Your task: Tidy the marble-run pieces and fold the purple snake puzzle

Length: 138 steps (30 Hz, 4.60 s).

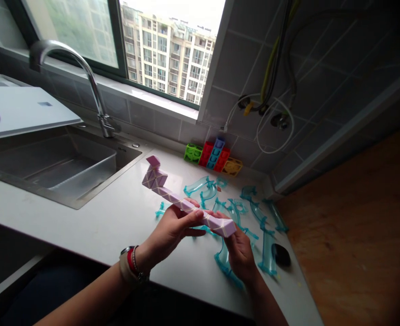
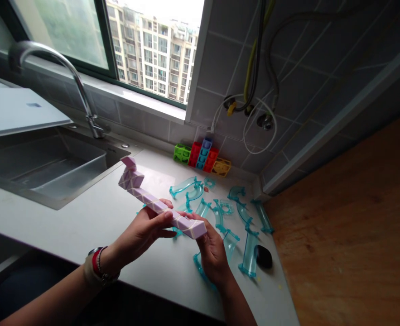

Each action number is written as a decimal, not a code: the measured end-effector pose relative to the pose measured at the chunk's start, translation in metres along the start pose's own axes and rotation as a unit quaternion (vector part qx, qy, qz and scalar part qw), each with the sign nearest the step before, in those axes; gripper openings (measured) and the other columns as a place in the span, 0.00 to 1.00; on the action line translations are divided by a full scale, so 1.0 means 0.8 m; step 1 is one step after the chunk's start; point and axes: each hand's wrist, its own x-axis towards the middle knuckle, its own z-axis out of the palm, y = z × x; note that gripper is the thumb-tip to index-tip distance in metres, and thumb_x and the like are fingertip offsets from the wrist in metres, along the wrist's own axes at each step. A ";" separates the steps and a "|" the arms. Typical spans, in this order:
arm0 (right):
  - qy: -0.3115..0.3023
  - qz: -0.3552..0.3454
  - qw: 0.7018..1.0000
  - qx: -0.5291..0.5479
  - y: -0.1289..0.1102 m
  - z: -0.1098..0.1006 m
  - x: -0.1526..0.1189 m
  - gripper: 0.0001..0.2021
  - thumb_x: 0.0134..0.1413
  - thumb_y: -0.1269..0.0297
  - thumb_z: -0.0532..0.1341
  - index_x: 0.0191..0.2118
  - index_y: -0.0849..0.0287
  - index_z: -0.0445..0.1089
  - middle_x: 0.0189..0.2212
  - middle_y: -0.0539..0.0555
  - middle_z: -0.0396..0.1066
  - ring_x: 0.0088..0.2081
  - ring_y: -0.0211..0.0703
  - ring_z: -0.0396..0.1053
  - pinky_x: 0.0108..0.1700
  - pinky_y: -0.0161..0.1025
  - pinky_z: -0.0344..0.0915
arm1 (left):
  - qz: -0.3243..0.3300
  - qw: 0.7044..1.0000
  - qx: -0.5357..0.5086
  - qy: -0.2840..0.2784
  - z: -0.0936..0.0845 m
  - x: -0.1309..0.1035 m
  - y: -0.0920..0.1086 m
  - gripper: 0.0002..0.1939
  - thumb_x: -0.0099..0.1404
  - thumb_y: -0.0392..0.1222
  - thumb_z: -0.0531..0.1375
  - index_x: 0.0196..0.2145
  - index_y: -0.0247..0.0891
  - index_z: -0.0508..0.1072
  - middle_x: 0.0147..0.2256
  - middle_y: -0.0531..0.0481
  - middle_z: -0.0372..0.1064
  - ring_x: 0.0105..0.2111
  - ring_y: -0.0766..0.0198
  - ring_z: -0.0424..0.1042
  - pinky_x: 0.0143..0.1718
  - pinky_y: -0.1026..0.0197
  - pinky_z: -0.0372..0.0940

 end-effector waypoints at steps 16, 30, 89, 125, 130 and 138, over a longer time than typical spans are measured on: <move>-0.029 0.266 0.897 0.351 -0.039 0.018 0.003 0.35 0.64 0.32 0.52 0.51 0.61 0.77 0.31 0.56 0.76 0.31 0.47 0.75 0.27 0.37 0.71 | 0.098 0.993 0.042 -0.041 0.000 0.001 -0.016 0.18 0.60 0.38 0.73 0.42 0.38 0.69 0.40 0.46 0.82 0.45 0.52 0.82 0.44 0.57 0.79; 0.030 0.309 0.860 0.404 -0.044 0.017 0.004 0.25 0.64 0.45 0.61 0.52 0.63 0.76 0.28 0.52 0.71 0.24 0.35 0.65 0.22 0.28 0.60 | 0.145 0.986 0.085 0.008 0.004 0.002 -0.019 0.17 0.56 0.37 0.75 0.40 0.35 0.73 0.33 0.51 0.80 0.35 0.62 0.81 0.39 0.64 0.76; 0.102 0.164 0.971 0.141 -0.019 0.022 -0.002 0.19 0.63 0.46 0.63 0.30 0.57 0.68 0.20 0.44 0.56 0.22 0.36 0.56 0.24 0.33 0.60 | 0.034 0.990 0.136 -0.015 -0.007 0.007 -0.014 0.21 0.51 0.43 0.78 0.33 0.35 0.71 0.30 0.47 0.78 0.31 0.60 0.78 0.31 0.63 0.73; -0.066 -0.091 0.989 0.092 -0.035 0.008 -0.001 0.12 0.68 0.54 0.63 0.54 0.46 0.69 0.52 0.58 0.73 0.62 0.58 0.68 0.62 0.58 0.66 | -0.001 0.993 0.015 -0.121 -0.003 -0.001 -0.017 0.20 0.58 0.44 0.74 0.35 0.37 0.66 0.32 0.52 0.76 0.15 0.76 0.65 0.12 0.74 0.59; -0.055 -0.113 0.990 0.068 -0.028 0.006 -0.002 0.14 0.67 0.50 0.63 0.54 0.46 0.69 0.49 0.56 0.74 0.55 0.54 0.71 0.60 0.57 0.67 | 0.017 0.992 0.039 -0.118 -0.001 -0.001 -0.016 0.20 0.57 0.36 0.74 0.35 0.37 0.65 0.31 0.53 0.75 0.20 0.72 0.71 0.14 0.73 0.65; 0.059 -0.102 0.990 -0.080 -0.024 0.016 -0.014 0.13 0.68 0.49 0.62 0.50 0.49 0.67 0.41 0.53 0.70 0.42 0.47 0.71 0.46 0.46 0.68 | 0.137 0.976 0.080 -0.147 -0.004 -0.007 -0.016 0.19 0.58 0.28 0.72 0.37 0.38 0.66 0.41 0.49 0.74 0.28 0.66 0.77 0.19 0.68 0.74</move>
